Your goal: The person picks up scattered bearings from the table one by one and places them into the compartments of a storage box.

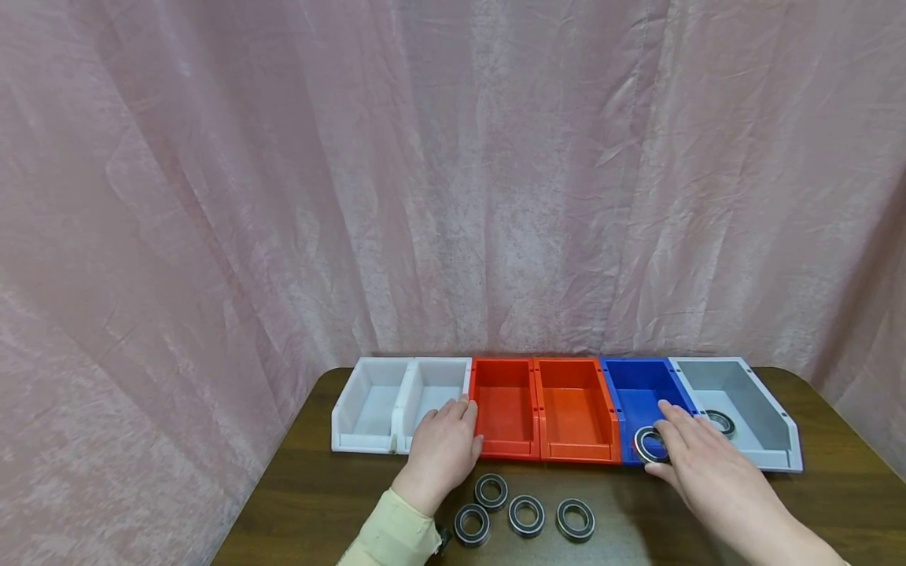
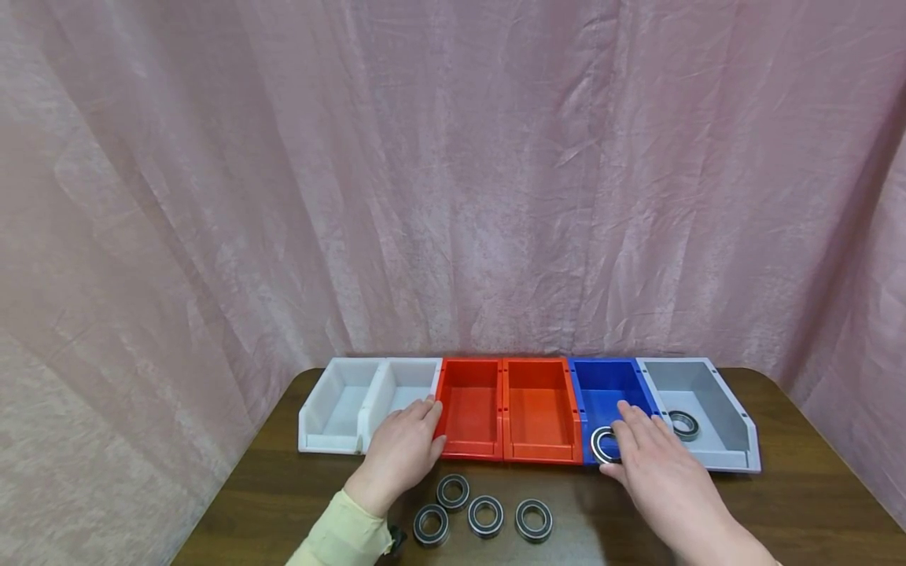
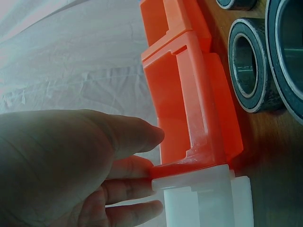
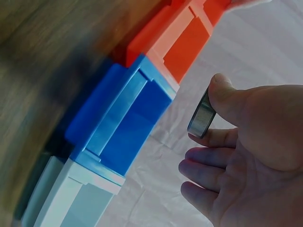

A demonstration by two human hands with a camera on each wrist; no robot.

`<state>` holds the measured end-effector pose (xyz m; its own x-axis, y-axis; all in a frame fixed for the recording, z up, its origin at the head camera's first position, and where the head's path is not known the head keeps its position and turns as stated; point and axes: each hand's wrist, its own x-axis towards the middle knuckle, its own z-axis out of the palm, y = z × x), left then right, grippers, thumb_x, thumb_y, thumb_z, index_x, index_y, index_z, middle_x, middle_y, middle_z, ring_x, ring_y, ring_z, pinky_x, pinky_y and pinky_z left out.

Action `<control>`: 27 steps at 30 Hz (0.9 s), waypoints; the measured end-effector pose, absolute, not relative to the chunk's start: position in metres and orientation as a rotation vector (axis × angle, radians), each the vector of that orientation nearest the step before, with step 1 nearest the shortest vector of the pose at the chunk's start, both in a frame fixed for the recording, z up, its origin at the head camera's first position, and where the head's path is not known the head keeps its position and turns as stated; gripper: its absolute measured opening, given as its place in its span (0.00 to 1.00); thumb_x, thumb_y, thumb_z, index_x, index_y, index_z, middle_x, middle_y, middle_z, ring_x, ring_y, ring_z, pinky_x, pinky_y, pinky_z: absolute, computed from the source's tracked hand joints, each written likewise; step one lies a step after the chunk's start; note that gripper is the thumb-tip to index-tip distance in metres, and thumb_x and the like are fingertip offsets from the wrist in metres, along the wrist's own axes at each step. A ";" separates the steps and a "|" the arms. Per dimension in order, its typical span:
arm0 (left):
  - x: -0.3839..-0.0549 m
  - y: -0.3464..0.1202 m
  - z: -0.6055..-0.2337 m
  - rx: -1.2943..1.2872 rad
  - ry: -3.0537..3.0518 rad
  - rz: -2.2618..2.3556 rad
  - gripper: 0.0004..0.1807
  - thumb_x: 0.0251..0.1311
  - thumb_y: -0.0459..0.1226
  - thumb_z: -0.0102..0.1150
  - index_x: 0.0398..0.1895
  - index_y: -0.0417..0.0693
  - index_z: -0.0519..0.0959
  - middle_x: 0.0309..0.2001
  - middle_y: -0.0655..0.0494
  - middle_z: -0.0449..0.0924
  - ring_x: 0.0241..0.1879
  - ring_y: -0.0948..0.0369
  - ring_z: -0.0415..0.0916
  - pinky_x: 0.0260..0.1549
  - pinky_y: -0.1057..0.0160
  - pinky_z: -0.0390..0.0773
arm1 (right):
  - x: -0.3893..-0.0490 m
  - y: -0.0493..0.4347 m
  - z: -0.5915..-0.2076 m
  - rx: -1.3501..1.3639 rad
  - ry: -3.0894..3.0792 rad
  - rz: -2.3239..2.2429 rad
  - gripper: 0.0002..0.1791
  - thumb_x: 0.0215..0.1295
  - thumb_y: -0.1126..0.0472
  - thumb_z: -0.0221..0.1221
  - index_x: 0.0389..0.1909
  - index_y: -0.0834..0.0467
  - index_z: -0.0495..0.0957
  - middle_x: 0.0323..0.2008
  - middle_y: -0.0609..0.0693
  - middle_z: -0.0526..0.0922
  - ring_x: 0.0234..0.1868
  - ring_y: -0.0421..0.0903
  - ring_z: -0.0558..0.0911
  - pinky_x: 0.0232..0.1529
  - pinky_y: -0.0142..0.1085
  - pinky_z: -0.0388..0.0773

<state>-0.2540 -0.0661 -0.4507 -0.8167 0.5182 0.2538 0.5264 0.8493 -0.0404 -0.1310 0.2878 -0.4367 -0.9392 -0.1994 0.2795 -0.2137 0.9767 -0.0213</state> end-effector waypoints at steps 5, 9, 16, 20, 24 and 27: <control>-0.254 -0.066 -0.450 -0.798 -2.769 -0.046 0.32 0.70 0.47 0.73 0.71 0.39 0.82 0.69 0.43 0.83 0.65 0.48 0.82 0.60 0.47 0.84 | -0.135 0.292 -0.437 0.316 -2.791 0.068 0.36 0.67 0.49 0.77 0.63 0.72 0.80 0.72 0.75 0.75 0.73 0.73 0.75 0.73 0.69 0.69; -0.254 -0.066 -0.450 -0.801 -2.770 -0.047 0.32 0.70 0.47 0.73 0.71 0.39 0.82 0.69 0.43 0.83 0.65 0.48 0.82 0.60 0.47 0.84 | -0.139 0.295 -0.436 0.325 -2.775 0.063 0.35 0.67 0.50 0.77 0.62 0.73 0.80 0.71 0.76 0.75 0.72 0.73 0.75 0.72 0.70 0.69; -0.254 -0.066 -0.450 -0.803 -2.793 -0.055 0.32 0.71 0.47 0.73 0.72 0.39 0.81 0.70 0.43 0.83 0.66 0.48 0.82 0.62 0.46 0.83 | -0.148 0.302 -0.434 0.318 -2.788 0.072 0.35 0.69 0.50 0.75 0.62 0.74 0.79 0.70 0.77 0.74 0.71 0.75 0.75 0.72 0.71 0.69; -0.254 -0.066 -0.449 -0.803 -2.787 -0.053 0.32 0.71 0.46 0.72 0.72 0.39 0.81 0.70 0.43 0.83 0.66 0.48 0.82 0.62 0.46 0.83 | -0.153 0.305 -0.435 0.319 -2.771 0.076 0.35 0.67 0.51 0.76 0.62 0.74 0.78 0.70 0.78 0.75 0.70 0.75 0.76 0.71 0.71 0.69; -0.253 -0.066 -0.449 -0.812 -2.754 -0.034 0.31 0.71 0.46 0.72 0.71 0.39 0.82 0.69 0.44 0.83 0.65 0.48 0.82 0.61 0.47 0.84 | -0.156 0.307 -0.437 0.333 -2.729 0.072 0.34 0.65 0.53 0.78 0.59 0.75 0.78 0.68 0.79 0.76 0.69 0.75 0.77 0.69 0.70 0.72; -0.253 -0.067 -0.449 -0.816 -2.737 -0.024 0.30 0.70 0.45 0.73 0.70 0.39 0.82 0.68 0.44 0.84 0.65 0.48 0.82 0.60 0.47 0.84 | -0.158 0.308 -0.438 0.341 -2.701 0.068 0.33 0.65 0.53 0.77 0.57 0.75 0.78 0.66 0.79 0.77 0.68 0.75 0.78 0.68 0.70 0.74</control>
